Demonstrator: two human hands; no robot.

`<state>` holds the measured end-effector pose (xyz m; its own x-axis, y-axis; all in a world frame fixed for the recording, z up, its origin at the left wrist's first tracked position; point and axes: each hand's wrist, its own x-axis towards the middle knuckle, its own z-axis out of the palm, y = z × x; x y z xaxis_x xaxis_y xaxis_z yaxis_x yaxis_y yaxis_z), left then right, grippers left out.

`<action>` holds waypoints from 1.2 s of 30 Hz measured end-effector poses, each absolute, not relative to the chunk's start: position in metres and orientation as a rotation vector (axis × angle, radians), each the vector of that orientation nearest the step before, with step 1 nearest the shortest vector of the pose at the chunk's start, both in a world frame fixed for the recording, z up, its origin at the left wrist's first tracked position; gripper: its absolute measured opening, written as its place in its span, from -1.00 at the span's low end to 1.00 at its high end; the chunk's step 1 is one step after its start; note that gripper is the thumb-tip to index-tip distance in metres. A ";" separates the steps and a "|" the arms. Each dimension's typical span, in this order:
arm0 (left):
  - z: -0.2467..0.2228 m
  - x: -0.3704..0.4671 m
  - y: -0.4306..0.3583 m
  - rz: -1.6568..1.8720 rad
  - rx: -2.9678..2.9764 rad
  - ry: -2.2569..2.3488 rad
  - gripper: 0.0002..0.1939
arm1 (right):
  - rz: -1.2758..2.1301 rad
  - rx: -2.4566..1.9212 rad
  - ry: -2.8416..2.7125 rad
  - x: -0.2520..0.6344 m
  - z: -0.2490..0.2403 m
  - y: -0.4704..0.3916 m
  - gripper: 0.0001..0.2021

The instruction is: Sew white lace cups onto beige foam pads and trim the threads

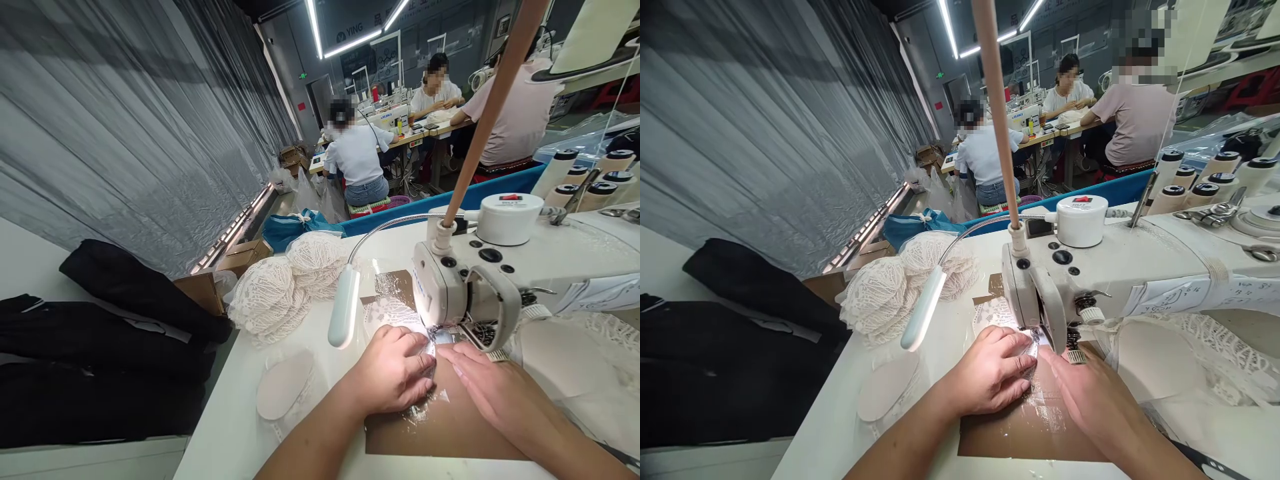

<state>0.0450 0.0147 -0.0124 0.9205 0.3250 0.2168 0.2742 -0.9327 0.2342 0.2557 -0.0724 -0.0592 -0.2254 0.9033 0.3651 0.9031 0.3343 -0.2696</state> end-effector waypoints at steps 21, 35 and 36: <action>-0.016 0.043 0.022 0.361 2.939 0.308 -0.68 | -0.140 -1.511 -2.333 0.250 -0.060 -0.074 -0.50; -0.018 0.048 0.014 0.296 2.992 0.466 -0.61 | -0.240 -1.621 -2.207 0.244 -0.054 -0.073 -0.48; -0.018 0.049 0.014 0.303 2.990 0.476 -0.61 | -0.245 -1.647 -2.221 0.244 -0.054 -0.073 -0.47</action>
<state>0.0487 0.0137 -0.0183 0.9315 0.3164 0.1797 0.2968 -0.9463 0.1280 0.2438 -0.0729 -0.0543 -0.2527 0.8865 0.3875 0.9497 0.3038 -0.0755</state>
